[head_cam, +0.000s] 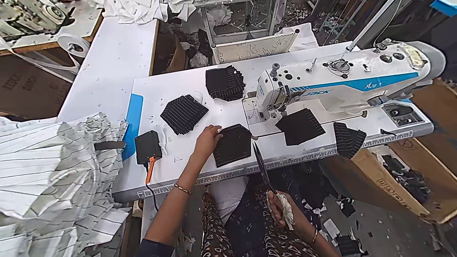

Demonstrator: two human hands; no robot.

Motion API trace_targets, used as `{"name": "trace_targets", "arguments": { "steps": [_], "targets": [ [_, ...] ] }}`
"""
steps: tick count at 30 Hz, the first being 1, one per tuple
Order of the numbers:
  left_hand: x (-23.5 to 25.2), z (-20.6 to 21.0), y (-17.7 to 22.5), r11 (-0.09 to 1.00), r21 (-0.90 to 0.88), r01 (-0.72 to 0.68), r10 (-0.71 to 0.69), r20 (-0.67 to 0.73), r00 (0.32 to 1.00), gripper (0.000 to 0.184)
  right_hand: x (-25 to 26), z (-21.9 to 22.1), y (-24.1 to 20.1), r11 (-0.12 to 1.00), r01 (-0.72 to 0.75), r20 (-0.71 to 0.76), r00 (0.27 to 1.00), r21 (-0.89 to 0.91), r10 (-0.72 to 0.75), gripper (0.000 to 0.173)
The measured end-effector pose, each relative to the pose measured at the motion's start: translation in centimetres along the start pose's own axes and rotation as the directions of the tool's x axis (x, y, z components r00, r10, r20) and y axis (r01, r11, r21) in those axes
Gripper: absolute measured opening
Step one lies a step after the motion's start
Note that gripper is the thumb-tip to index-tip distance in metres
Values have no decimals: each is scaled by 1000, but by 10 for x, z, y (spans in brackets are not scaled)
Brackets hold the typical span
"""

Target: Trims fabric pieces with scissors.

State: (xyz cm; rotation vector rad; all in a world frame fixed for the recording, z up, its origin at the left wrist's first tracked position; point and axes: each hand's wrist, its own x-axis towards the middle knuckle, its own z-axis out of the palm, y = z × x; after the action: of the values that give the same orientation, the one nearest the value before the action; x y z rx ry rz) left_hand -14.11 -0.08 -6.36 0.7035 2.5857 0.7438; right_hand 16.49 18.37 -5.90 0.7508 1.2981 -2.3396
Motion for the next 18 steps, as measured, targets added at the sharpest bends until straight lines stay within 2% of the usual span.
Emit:
{"name": "trace_targets", "arguments": {
  "steps": [3, 6, 9, 11, 12, 14, 16, 18],
  "targets": [
    [-7, -5, 11, 973, -75, 217, -211, 88, 974, 35, 2, 6, -2, 999, -8, -2, 1000, -31, 8, 29],
    [-17, -5, 17, 935, -184, 304, -296, 73, 953, 31, 5, 12, -4, 997, -12, 18, 1000, -74, 14, 29],
    [-22, -1, 12, 853, -419, 309, -318, 51, 947, 39, 9, 17, -5, 994, -23, 16, 1000, -110, 25, 29],
    [-21, 2, 10, 697, -655, 292, -342, 54, 938, 49, 15, 20, -6, 986, -47, -10, 999, -159, 46, 32],
    [-20, 4, 10, 622, -736, 266, -341, 51, 939, 48, 18, 22, -7, 984, -52, -19, 999, -171, 49, 33],
    [-14, 9, 4, 560, -801, 213, -312, 34, 949, 38, 23, 25, -7, 983, -51, -17, 999, -178, 49, 34],
    [-11, 12, 0, 559, -803, 208, -281, 52, 958, 27, 28, 28, -6, 986, -40, 0, 999, -163, 40, 34],
    [-12, 11, 2, 572, -792, 215, -258, 75, 963, 24, 29, 29, -7, 988, -29, 16, 999, -151, 31, 34]
  ]
}}
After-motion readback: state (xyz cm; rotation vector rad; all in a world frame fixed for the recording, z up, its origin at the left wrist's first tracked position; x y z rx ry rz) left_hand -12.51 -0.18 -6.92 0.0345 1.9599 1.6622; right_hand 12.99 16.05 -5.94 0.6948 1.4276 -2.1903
